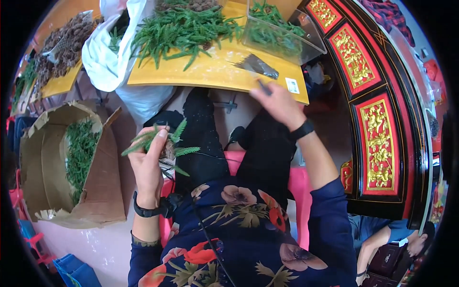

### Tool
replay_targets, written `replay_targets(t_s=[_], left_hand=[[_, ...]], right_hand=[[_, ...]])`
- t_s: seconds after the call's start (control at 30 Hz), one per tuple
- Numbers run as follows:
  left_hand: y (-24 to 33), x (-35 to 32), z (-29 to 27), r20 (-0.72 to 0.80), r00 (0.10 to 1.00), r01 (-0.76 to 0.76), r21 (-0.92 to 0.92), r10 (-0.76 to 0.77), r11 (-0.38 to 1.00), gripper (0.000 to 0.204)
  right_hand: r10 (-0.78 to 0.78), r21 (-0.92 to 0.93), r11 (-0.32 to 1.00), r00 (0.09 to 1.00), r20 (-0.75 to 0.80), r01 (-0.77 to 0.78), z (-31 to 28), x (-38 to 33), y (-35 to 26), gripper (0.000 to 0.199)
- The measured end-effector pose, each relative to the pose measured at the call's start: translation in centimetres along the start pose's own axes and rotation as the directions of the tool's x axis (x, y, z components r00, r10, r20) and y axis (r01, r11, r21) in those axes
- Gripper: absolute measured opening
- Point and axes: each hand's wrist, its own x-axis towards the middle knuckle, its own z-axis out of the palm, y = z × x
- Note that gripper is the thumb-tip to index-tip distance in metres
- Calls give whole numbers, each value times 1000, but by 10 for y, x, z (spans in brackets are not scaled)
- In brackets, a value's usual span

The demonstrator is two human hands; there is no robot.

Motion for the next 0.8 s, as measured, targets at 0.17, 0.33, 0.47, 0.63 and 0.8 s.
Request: replay_targets(t_s=[0.17, 0.33, 0.47, 0.63, 0.8], left_hand=[[4, 4, 3, 104, 975, 211, -136, -198, 968, 13], [-2, 4, 2, 188, 947, 295, -192, -260, 936, 14], [-1, 5, 6, 176, 949, 296, -212, -261, 931, 14], [-4, 8, -1, 191, 940, 319, -193, -283, 928, 17], [0, 4, 5, 184, 963, 225, -129, -199, 966, 15]], right_hand=[[356, -152, 903, 898, -260, -402, -24, 37, 102, 66], [404, -302, 811, 852, -332, -502, -17, 50, 124, 67], [347, -223, 852, 830, -436, -473, -9, 50, 121, 62], [-152, 54, 984, 960, -235, 169, -4, -9, 20, 28], [-389, 124, 917, 919, 70, 379, 5, -70, -66, 27]])
